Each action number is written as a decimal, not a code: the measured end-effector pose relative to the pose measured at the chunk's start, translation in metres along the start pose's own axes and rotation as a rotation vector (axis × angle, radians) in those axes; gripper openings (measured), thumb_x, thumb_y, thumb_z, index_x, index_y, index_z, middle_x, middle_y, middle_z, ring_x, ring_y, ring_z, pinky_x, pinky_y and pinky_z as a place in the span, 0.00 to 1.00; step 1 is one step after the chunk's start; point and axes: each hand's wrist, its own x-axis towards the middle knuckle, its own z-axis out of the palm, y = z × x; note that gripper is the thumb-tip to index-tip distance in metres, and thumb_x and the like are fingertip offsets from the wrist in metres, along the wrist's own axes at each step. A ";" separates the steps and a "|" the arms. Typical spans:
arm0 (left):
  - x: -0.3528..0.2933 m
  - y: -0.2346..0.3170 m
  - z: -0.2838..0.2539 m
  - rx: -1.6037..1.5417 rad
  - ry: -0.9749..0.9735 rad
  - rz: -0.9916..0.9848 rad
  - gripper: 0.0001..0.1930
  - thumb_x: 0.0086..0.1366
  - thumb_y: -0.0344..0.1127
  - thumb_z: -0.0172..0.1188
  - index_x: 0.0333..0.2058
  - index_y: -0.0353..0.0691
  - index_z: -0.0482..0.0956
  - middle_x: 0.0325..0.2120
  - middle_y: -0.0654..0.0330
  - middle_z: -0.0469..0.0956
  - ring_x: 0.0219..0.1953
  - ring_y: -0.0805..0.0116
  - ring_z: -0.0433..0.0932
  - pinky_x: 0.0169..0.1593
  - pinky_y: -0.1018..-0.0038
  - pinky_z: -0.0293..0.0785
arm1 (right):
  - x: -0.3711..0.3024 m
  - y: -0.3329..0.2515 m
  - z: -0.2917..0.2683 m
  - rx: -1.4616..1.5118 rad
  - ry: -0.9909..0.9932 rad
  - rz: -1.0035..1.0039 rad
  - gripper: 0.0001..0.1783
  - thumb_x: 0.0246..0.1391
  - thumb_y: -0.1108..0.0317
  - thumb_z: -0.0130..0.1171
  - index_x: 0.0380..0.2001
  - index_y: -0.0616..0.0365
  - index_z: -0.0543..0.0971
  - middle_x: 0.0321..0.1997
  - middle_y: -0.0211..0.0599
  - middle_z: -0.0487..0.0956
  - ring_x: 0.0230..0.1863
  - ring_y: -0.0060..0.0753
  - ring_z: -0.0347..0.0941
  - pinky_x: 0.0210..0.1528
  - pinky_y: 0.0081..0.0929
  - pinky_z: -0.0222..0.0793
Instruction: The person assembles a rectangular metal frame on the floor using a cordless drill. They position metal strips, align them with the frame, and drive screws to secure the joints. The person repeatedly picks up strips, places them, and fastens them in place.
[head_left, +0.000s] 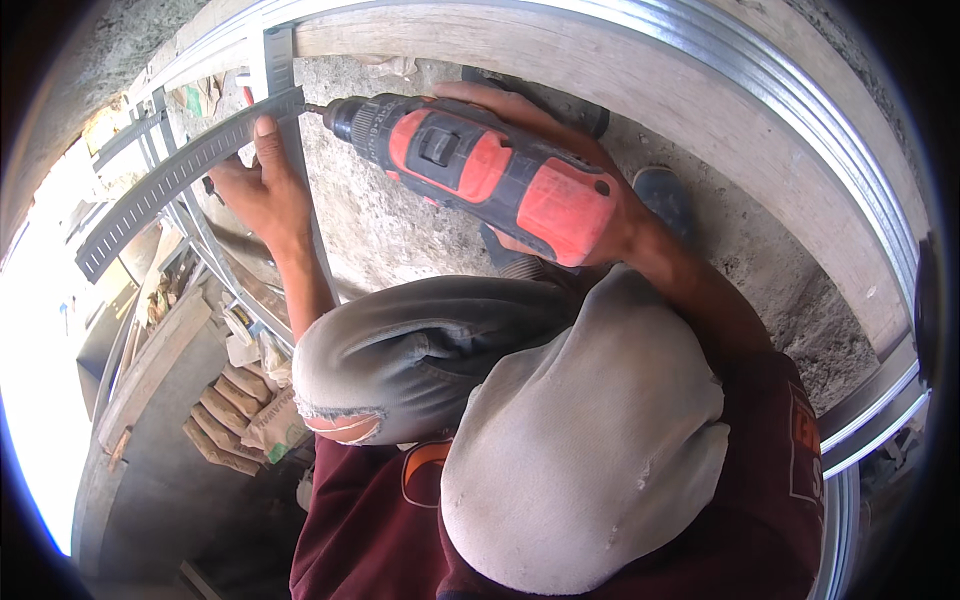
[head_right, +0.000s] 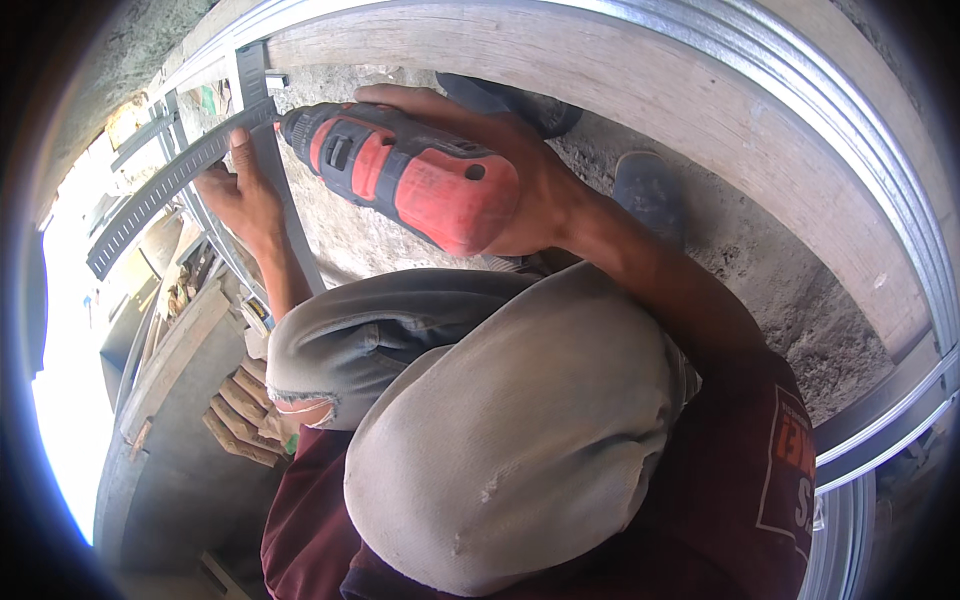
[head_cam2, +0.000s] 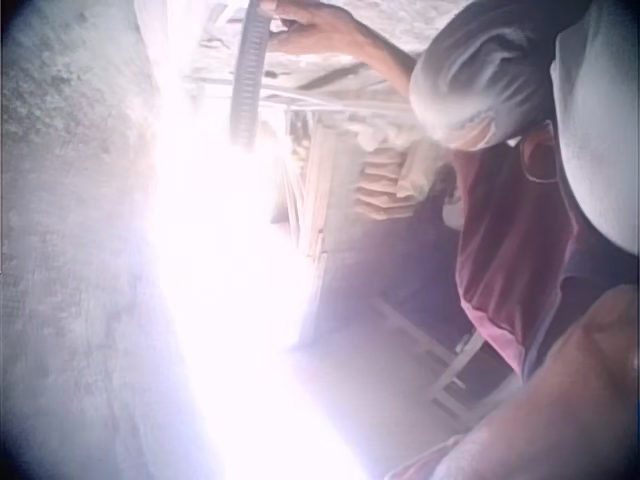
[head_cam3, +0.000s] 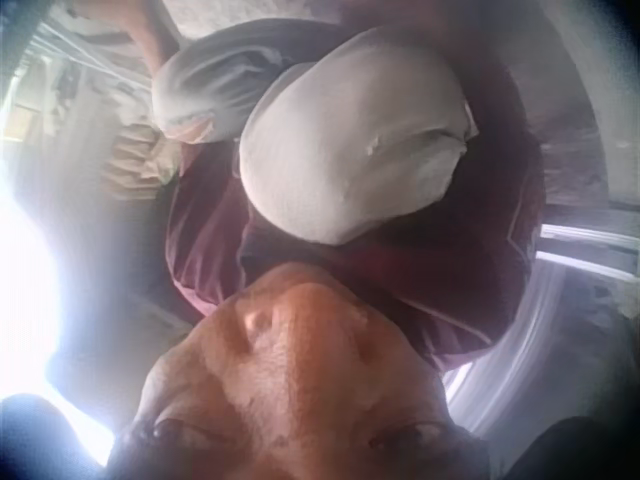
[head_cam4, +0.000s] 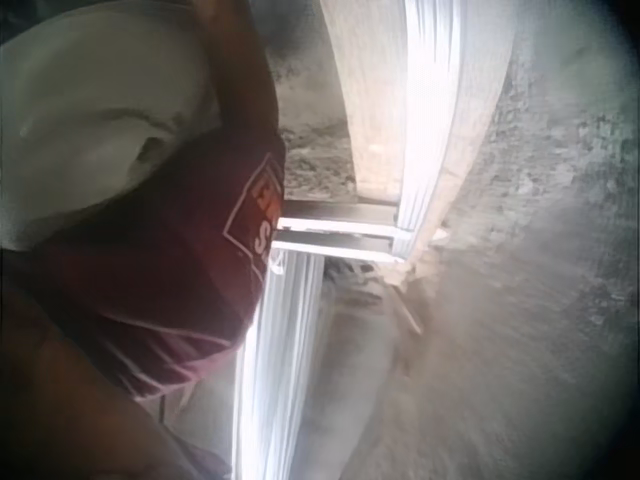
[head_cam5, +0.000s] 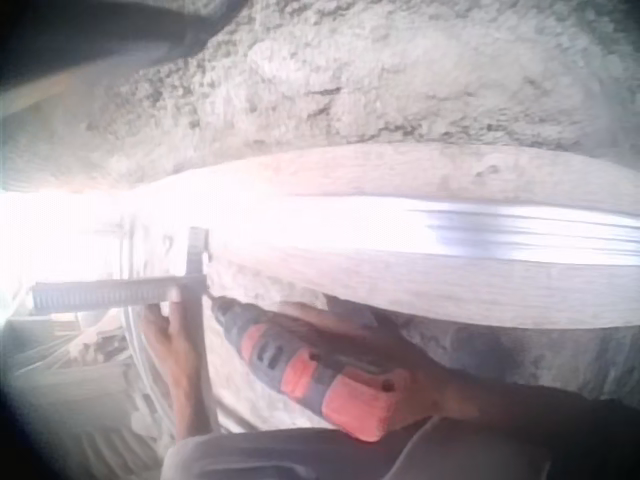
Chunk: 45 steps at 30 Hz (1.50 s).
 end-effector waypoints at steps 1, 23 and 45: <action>0.001 0.000 0.002 0.002 0.005 0.018 0.23 0.71 0.41 0.65 0.51 0.23 0.76 0.45 0.45 0.80 0.48 0.64 0.76 0.53 0.69 0.70 | -0.001 0.000 -0.001 0.018 0.004 0.008 0.48 0.47 0.70 0.71 0.71 0.59 0.61 0.73 0.44 0.65 0.72 0.44 0.65 0.74 0.41 0.60; 0.005 -0.007 0.000 0.042 -0.002 0.097 0.22 0.70 0.42 0.65 0.48 0.25 0.76 0.35 0.54 0.80 0.36 0.71 0.74 0.43 0.74 0.71 | -0.002 0.012 0.004 -0.025 -0.013 -0.041 0.39 0.51 0.65 0.71 0.66 0.59 0.70 0.74 0.42 0.63 0.70 0.44 0.67 0.70 0.39 0.66; 0.004 -0.014 -0.003 -0.050 -0.037 -0.022 0.24 0.71 0.39 0.63 0.56 0.25 0.72 0.49 0.44 0.79 0.52 0.59 0.77 0.58 0.66 0.69 | 0.001 0.011 0.008 -0.047 0.014 -0.101 0.38 0.50 0.71 0.70 0.65 0.60 0.70 0.73 0.42 0.64 0.68 0.42 0.68 0.69 0.36 0.68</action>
